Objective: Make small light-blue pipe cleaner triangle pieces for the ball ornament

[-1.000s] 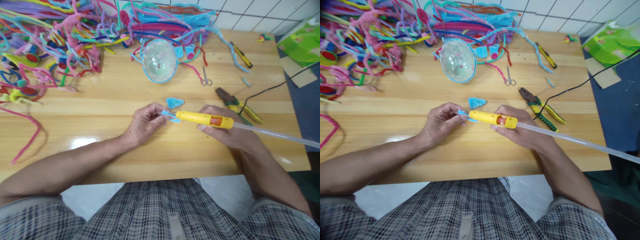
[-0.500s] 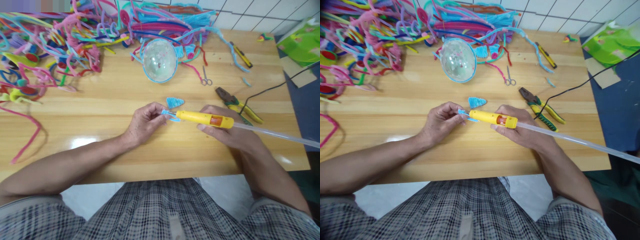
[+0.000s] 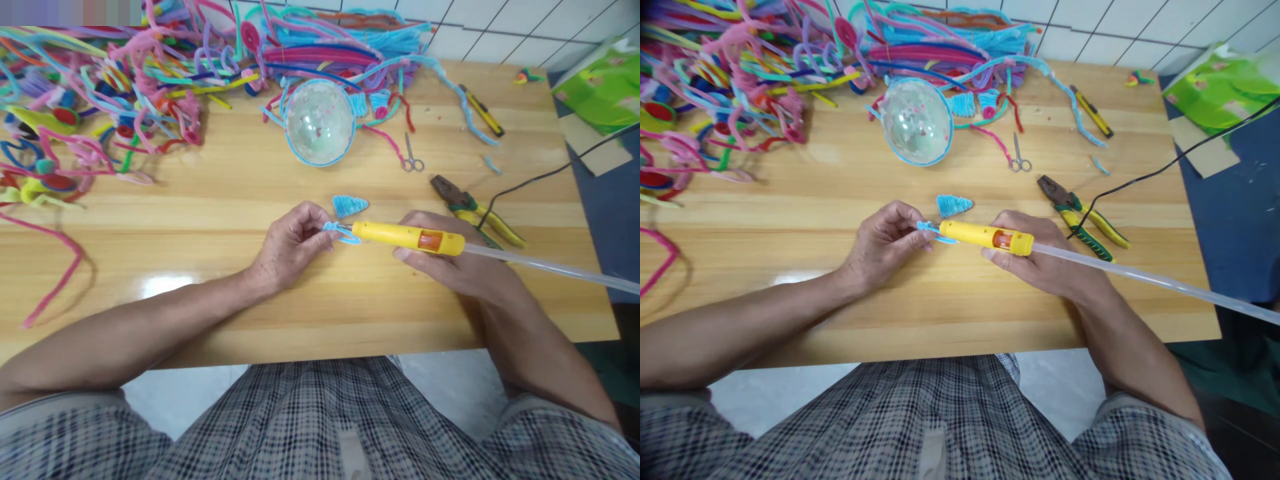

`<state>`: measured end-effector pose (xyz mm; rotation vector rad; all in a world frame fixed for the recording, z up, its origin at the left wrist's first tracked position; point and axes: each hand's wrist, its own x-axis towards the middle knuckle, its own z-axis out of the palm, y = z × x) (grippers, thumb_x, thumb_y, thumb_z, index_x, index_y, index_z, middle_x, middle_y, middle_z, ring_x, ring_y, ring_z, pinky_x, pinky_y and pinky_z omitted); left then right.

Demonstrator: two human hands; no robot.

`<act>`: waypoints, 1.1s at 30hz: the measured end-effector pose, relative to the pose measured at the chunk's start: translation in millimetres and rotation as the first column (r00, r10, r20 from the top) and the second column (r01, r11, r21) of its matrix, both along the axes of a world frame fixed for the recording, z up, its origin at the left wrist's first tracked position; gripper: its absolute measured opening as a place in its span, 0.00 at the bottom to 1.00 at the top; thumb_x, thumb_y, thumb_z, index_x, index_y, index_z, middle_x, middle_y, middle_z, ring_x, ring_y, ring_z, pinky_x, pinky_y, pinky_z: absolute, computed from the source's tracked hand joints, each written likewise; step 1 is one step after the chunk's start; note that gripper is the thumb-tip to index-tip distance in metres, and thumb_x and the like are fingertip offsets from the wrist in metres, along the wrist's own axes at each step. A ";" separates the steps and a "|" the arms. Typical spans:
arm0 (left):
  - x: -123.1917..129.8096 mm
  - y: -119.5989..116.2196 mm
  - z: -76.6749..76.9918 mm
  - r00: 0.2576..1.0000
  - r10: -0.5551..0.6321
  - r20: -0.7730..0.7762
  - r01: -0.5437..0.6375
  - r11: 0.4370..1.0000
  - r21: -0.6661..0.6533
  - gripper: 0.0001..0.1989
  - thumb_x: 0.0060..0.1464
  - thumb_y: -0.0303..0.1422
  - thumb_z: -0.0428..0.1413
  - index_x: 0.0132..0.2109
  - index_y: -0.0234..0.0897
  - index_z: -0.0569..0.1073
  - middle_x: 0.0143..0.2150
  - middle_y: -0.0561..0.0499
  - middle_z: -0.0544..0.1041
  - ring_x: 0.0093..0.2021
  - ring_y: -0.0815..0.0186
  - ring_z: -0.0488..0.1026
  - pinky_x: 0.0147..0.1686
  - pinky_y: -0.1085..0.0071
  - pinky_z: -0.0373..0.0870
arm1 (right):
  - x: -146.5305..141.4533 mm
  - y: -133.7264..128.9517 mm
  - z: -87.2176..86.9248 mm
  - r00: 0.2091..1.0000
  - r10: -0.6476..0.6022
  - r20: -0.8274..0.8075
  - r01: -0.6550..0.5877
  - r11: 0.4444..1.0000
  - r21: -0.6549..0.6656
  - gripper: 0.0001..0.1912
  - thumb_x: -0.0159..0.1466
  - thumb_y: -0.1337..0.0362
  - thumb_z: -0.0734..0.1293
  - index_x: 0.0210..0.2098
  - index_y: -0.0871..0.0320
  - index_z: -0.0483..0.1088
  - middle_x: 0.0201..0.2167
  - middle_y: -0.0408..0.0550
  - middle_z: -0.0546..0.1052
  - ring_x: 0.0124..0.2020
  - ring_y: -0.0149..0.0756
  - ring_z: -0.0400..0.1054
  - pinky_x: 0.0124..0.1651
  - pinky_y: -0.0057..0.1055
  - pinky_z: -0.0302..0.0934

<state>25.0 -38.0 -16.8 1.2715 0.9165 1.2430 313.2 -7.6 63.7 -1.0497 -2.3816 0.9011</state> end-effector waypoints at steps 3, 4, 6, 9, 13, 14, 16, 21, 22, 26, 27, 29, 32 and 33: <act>-0.4 -0.2 0.7 1.000 -0.004 0.002 0.004 1.000 0.005 0.22 0.61 0.47 0.77 0.42 0.39 0.76 0.33 0.54 0.83 0.31 0.70 0.80 0.34 0.74 0.79 | -0.1 0.5 -0.5 1.000 0.002 -0.008 -0.002 1.000 -0.002 0.07 0.74 0.62 0.72 0.39 0.50 0.71 0.33 0.41 0.77 0.30 0.35 0.70 0.36 0.35 0.63; -0.5 -0.3 0.9 1.000 -0.008 -0.002 0.008 1.000 0.003 0.22 0.61 0.48 0.76 0.42 0.39 0.76 0.33 0.54 0.83 0.31 0.70 0.80 0.34 0.74 0.79 | -0.2 0.6 -0.6 1.000 0.005 -0.011 -0.005 1.000 -0.003 0.07 0.74 0.62 0.72 0.39 0.50 0.71 0.33 0.41 0.77 0.30 0.35 0.70 0.36 0.35 0.63; -0.7 -0.5 1.1 1.000 -0.016 -0.012 0.016 1.000 -0.004 0.22 0.61 0.49 0.76 0.42 0.39 0.75 0.33 0.54 0.83 0.31 0.69 0.80 0.34 0.73 0.79 | -0.4 0.8 -0.5 1.000 0.010 -0.017 -0.010 1.000 0.002 0.07 0.74 0.62 0.72 0.39 0.50 0.71 0.33 0.41 0.77 0.30 0.36 0.70 0.36 0.35 0.63; -0.9 -0.8 1.1 1.000 -0.023 -0.018 0.023 1.000 -0.012 0.23 0.61 0.49 0.76 0.42 0.40 0.75 0.33 0.54 0.82 0.31 0.69 0.80 0.35 0.73 0.80 | -0.2 0.5 0.1 1.000 0.005 -0.015 -0.005 1.000 0.002 0.07 0.74 0.61 0.72 0.40 0.50 0.71 0.33 0.41 0.77 0.30 0.36 0.70 0.36 0.36 0.63; -0.7 -0.7 1.2 1.000 -0.011 -0.019 0.011 1.000 -0.018 0.23 0.61 0.49 0.76 0.42 0.39 0.75 0.34 0.54 0.83 0.32 0.69 0.80 0.35 0.73 0.80 | 1.6 0.1 0.6 1.000 0.002 0.003 -0.002 1.000 0.002 0.08 0.74 0.60 0.72 0.39 0.50 0.70 0.33 0.42 0.77 0.31 0.38 0.71 0.37 0.37 0.64; -0.6 -0.6 1.3 1.000 -0.009 -0.016 0.009 1.000 -0.019 0.23 0.60 0.49 0.77 0.42 0.39 0.76 0.34 0.54 0.84 0.31 0.69 0.81 0.35 0.73 0.80 | 1.9 0.0 0.7 1.000 0.004 0.009 -0.004 1.000 0.002 0.08 0.74 0.60 0.72 0.39 0.50 0.70 0.34 0.42 0.77 0.31 0.38 0.71 0.37 0.37 0.65; -0.5 -0.4 1.7 1.000 -0.008 -0.009 0.008 1.000 -0.022 0.23 0.60 0.49 0.77 0.42 0.39 0.76 0.34 0.53 0.84 0.31 0.70 0.81 0.35 0.74 0.80 | 2.0 0.0 0.7 1.000 0.003 0.014 -0.003 1.000 0.003 0.07 0.74 0.60 0.72 0.39 0.50 0.71 0.34 0.42 0.78 0.31 0.37 0.71 0.37 0.36 0.65; -0.1 -0.4 2.4 1.000 -0.002 -0.014 0.002 1.000 -0.023 0.23 0.60 0.50 0.77 0.41 0.39 0.76 0.34 0.53 0.84 0.31 0.69 0.81 0.35 0.73 0.81 | 0.4 0.1 0.1 1.000 0.010 -0.004 -0.010 1.000 0.017 0.07 0.74 0.60 0.72 0.40 0.50 0.71 0.34 0.41 0.77 0.31 0.36 0.71 0.36 0.36 0.64; 0.0 -0.4 2.2 1.000 0.001 -0.018 -0.002 1.000 -0.024 0.23 0.60 0.50 0.77 0.41 0.39 0.76 0.34 0.53 0.84 0.31 0.69 0.81 0.35 0.73 0.81 | 0.1 0.1 0.1 1.000 0.014 -0.008 -0.014 1.000 0.022 0.08 0.74 0.60 0.72 0.39 0.50 0.71 0.33 0.41 0.77 0.31 0.36 0.71 0.36 0.36 0.63; 0.4 -0.3 1.4 1.000 0.007 -0.023 -0.008 1.000 -0.021 0.24 0.59 0.51 0.77 0.41 0.39 0.76 0.33 0.53 0.84 0.31 0.68 0.81 0.35 0.73 0.80 | -0.9 -0.6 2.1 1.000 -0.003 0.011 0.003 1.000 0.005 0.08 0.74 0.60 0.71 0.38 0.49 0.70 0.33 0.42 0.78 0.30 0.38 0.70 0.36 0.37 0.65; 0.4 -0.3 1.3 1.000 0.008 -0.023 -0.009 1.000 -0.022 0.24 0.59 0.51 0.77 0.41 0.39 0.76 0.33 0.53 0.84 0.31 0.68 0.81 0.34 0.73 0.80 | -1.1 -0.8 2.9 1.000 -0.008 0.015 0.008 1.000 -0.001 0.08 0.74 0.60 0.71 0.38 0.49 0.70 0.33 0.42 0.78 0.30 0.38 0.70 0.36 0.38 0.65; 0.5 -0.4 1.6 1.000 0.010 -0.024 -0.011 1.000 -0.028 0.24 0.59 0.51 0.77 0.41 0.39 0.76 0.33 0.53 0.84 0.31 0.68 0.81 0.34 0.72 0.80 | -1.5 -1.1 4.4 1.000 -0.016 0.016 0.016 1.000 -0.011 0.07 0.73 0.61 0.71 0.38 0.49 0.70 0.33 0.42 0.78 0.30 0.39 0.70 0.37 0.38 0.65; 0.6 -0.6 3.1 1.000 0.010 -0.021 -0.010 0.999 -0.036 0.24 0.59 0.50 0.77 0.41 0.39 0.76 0.35 0.52 0.85 0.32 0.68 0.81 0.35 0.72 0.81 | -1.8 -1.4 5.2 1.000 -0.018 0.025 0.018 1.000 -0.023 0.08 0.74 0.61 0.71 0.38 0.49 0.70 0.32 0.42 0.77 0.30 0.39 0.71 0.37 0.39 0.65; 0.6 -0.7 3.5 1.000 0.007 -0.018 -0.007 0.999 -0.037 0.23 0.59 0.50 0.77 0.41 0.39 0.76 0.35 0.52 0.85 0.32 0.68 0.81 0.35 0.72 0.81 | -1.8 -1.4 5.1 1.000 -0.017 0.026 0.018 1.000 -0.022 0.08 0.74 0.61 0.71 0.38 0.49 0.69 0.32 0.42 0.77 0.30 0.39 0.71 0.37 0.39 0.65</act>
